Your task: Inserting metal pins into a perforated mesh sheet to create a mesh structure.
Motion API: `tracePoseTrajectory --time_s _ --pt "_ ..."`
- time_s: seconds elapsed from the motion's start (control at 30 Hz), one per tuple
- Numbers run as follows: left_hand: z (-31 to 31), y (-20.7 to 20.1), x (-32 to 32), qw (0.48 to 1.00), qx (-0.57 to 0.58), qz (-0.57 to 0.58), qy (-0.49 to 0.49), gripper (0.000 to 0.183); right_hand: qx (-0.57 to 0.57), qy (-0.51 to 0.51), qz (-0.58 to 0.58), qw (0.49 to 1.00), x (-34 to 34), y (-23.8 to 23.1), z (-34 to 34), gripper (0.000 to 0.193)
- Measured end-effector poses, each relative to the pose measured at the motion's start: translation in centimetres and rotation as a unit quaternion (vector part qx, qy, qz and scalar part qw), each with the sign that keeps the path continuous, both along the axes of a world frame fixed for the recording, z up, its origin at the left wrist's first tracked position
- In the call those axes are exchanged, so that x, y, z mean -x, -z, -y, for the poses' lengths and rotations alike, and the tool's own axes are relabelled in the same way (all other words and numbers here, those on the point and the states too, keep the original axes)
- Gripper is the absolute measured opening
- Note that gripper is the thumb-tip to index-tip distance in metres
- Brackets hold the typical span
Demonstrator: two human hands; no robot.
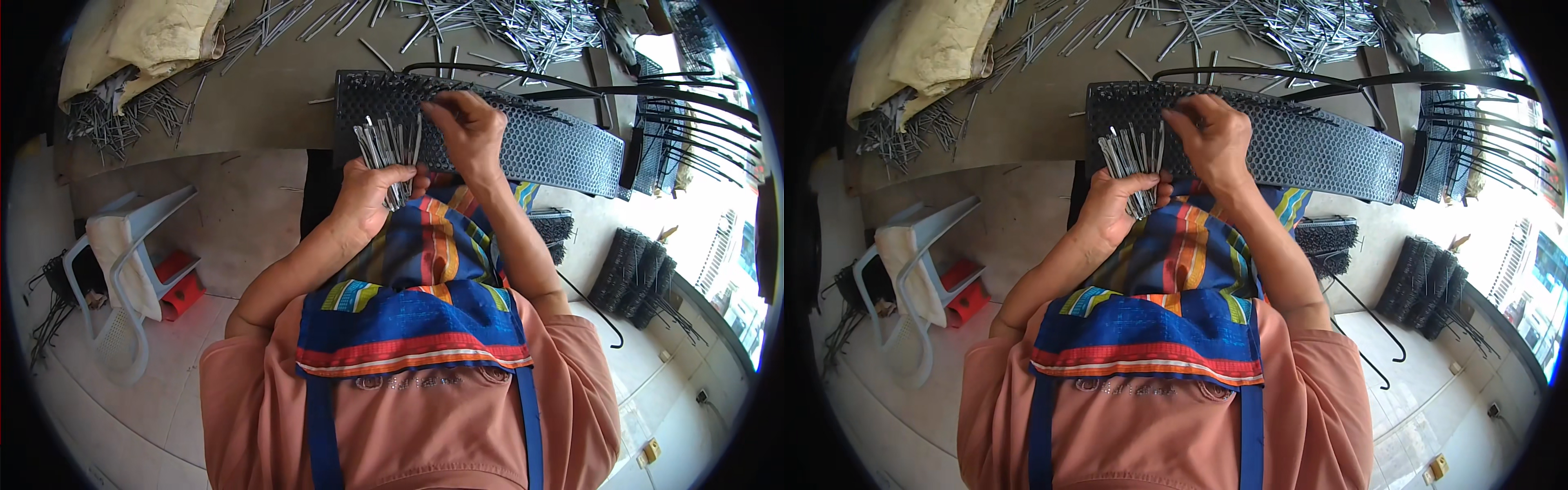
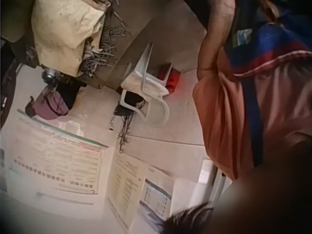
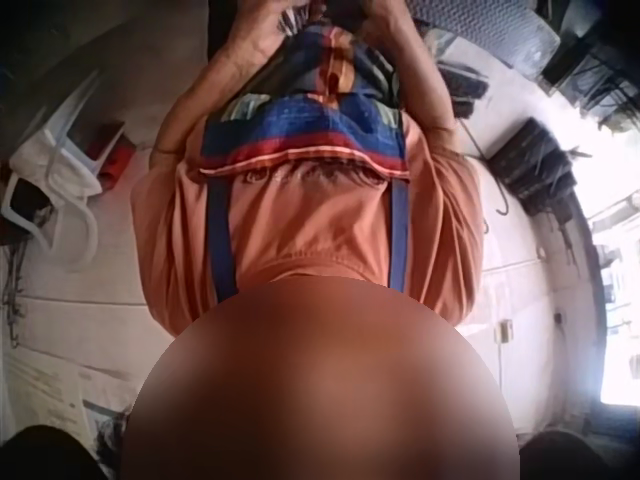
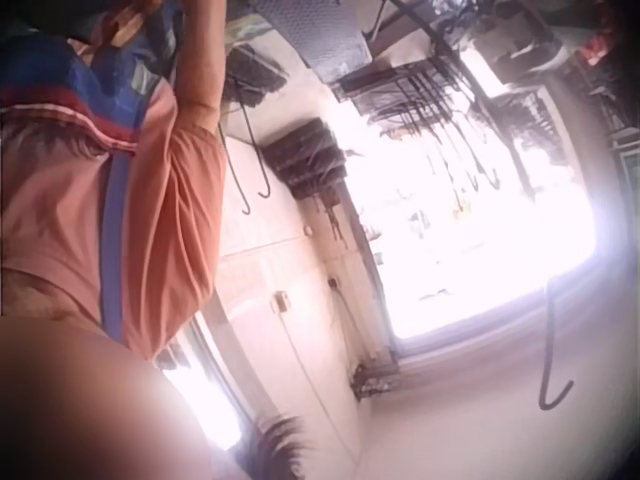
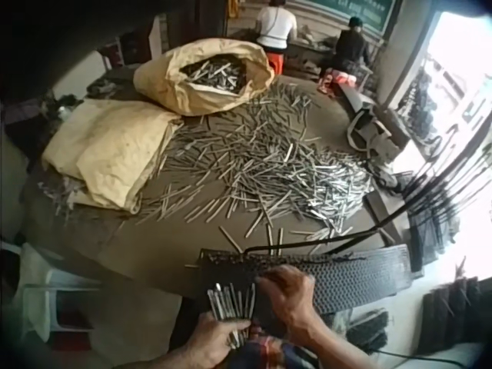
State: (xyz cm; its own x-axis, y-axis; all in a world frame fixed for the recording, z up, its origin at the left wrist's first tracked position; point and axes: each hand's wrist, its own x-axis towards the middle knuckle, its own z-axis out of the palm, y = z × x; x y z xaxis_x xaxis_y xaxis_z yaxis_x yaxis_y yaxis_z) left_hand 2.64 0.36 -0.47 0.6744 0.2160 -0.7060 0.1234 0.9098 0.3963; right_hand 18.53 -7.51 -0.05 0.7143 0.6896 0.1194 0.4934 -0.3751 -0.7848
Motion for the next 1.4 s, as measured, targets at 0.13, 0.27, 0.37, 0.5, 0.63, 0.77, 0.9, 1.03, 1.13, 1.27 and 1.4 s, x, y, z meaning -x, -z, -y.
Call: tracePoseTrajectory --time_s 0.13,0.27,0.37,0.5,0.63,0.77,0.9,1.03,1.13,1.27,1.4 --pt "0.6 -1.3 -1.0 1.000 -0.017 0.018 0.011 0.017 0.023 -0.021 -0.395 0.918 -0.5 -0.5 1.8 0.011" --pt "0.9 -1.0 -1.2 0.998 -0.049 -0.031 -0.017 0.019 -0.070 0.055 -0.409 0.908 -0.9 -0.8 2.5 0.006" --pt "0.7 -0.5 -1.0 0.995 -0.087 -0.050 0.018 0.020 -0.172 0.132 -0.289 0.932 -1.7 -0.3 2.6 0.005" --pt "1.0 -0.9 -1.6 0.995 -0.084 -0.045 0.024 0.015 -0.265 0.126 -0.112 0.949 -2.5 1.4 1.4 0.010" --pt "1.0 -0.9 -1.7 0.996 -0.082 -0.042 0.015 0.012 -0.205 0.078 0.012 0.976 -2.3 1.5 1.1 0.012" --pt "0.9 -0.6 -1.7 0.997 -0.070 -0.041 0.011 0.010 -0.148 0.058 0.050 0.986 -2.1 1.3 0.8 0.013" --pt "1.2 -0.4 -1.7 0.998 -0.052 -0.038 0.000 0.010 -0.067 0.066 0.085 0.992 -1.7 0.6 0.0 0.014" --pt "1.2 -0.4 -1.7 0.999 -0.027 -0.036 -0.008 0.011 -0.107 0.063 0.085 0.989 -2.1 0.8 -0.2 0.014" --pt "1.0 -0.4 -2.0 0.999 -0.017 -0.034 -0.011 0.011 -0.071 0.013 0.142 0.987 -2.8 0.3 -0.8 0.012" --pt "1.1 -0.6 -2.2 0.999 0.007 -0.041 -0.027 0.011 -0.010 -0.029 0.176 0.984 -2.9 -0.1 -0.7 0.016" --pt "1.3 -0.5 -2.2 0.999 0.003 -0.030 -0.033 0.011 0.041 -0.014 0.196 0.980 -2.4 0.0 0.6 0.016"
